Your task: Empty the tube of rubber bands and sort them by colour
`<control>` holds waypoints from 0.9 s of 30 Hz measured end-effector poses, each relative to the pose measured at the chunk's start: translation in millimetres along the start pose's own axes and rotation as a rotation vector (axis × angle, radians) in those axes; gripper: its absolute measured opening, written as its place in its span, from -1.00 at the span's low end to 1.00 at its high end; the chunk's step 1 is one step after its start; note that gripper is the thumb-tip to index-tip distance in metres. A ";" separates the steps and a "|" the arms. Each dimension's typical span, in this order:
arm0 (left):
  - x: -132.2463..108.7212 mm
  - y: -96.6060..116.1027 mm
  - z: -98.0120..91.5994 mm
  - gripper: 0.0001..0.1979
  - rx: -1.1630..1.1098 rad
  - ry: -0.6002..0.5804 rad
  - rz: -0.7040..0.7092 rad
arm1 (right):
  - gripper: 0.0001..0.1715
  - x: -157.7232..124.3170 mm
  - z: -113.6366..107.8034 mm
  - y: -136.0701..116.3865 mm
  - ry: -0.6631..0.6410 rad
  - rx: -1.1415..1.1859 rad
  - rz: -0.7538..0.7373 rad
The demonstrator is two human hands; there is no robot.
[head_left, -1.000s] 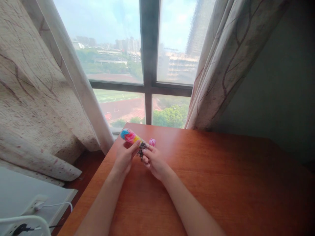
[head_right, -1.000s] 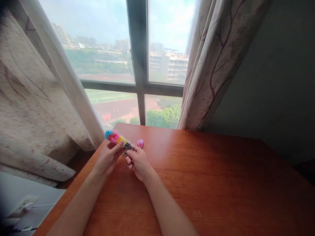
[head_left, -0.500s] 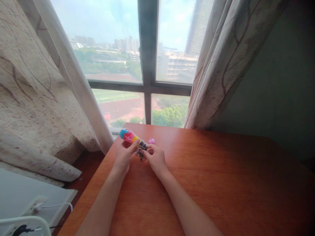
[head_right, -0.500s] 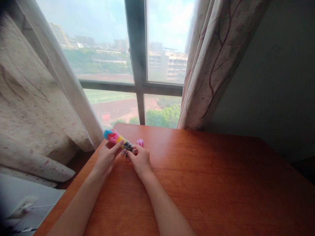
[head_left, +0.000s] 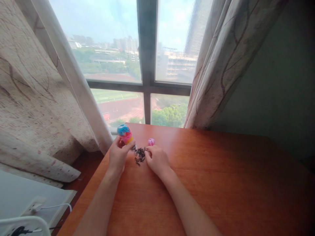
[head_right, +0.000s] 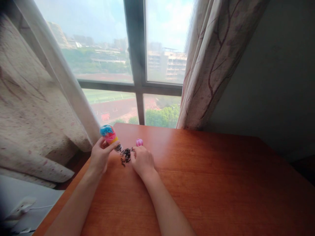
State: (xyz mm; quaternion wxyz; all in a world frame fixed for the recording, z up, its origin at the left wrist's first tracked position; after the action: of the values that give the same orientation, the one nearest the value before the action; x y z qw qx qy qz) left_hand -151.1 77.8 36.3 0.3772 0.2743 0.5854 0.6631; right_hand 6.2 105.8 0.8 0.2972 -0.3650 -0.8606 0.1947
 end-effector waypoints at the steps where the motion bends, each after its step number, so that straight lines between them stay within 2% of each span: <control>1: -0.2 -0.1 -0.4 -0.61 0.007 -0.010 0.003 | -0.74 -0.4 0.9 -0.5 -0.006 -0.013 0.004; 8: 0.5 -2.8 -2.9 -0.67 0.015 -0.028 0.016 | -0.73 -3.8 9.5 -17.0 -0.148 0.000 -0.165; 11: 0.2 -2.9 -2.2 -0.67 0.008 -0.041 0.009 | -0.71 -4.3 9.3 -18.1 -0.160 0.066 -0.205; 18: -2.4 -0.1 1.6 -0.62 -0.021 -0.086 -0.050 | -0.68 -2.4 9.1 -8.9 0.014 0.207 -0.111; 23: -3.4 -2.4 2.4 -0.61 -0.123 -0.091 -0.134 | -0.65 -3.2 11.1 -15.8 0.143 0.370 -0.083; 27: -3.2 -4.4 1.0 -0.59 -0.206 -0.083 -0.201 | -0.68 -6.6 7.6 -22.6 0.297 0.585 -0.099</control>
State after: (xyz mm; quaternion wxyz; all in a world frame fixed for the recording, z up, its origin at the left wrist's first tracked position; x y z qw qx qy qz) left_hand -147.8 75.8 32.3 0.4917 0.2013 0.5226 0.6668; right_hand -6.7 85.1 5.2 0.5208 -0.2461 -0.7321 0.3636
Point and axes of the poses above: each hand's wrist, its own x-axis towards the middle knuckle, its own z-axis out of the palm, y = z × x, the point moved 3 cm from there along x, towards the middle knuckle, and after that the axes turned 13 degrees about -z, right-handed, at the moved point
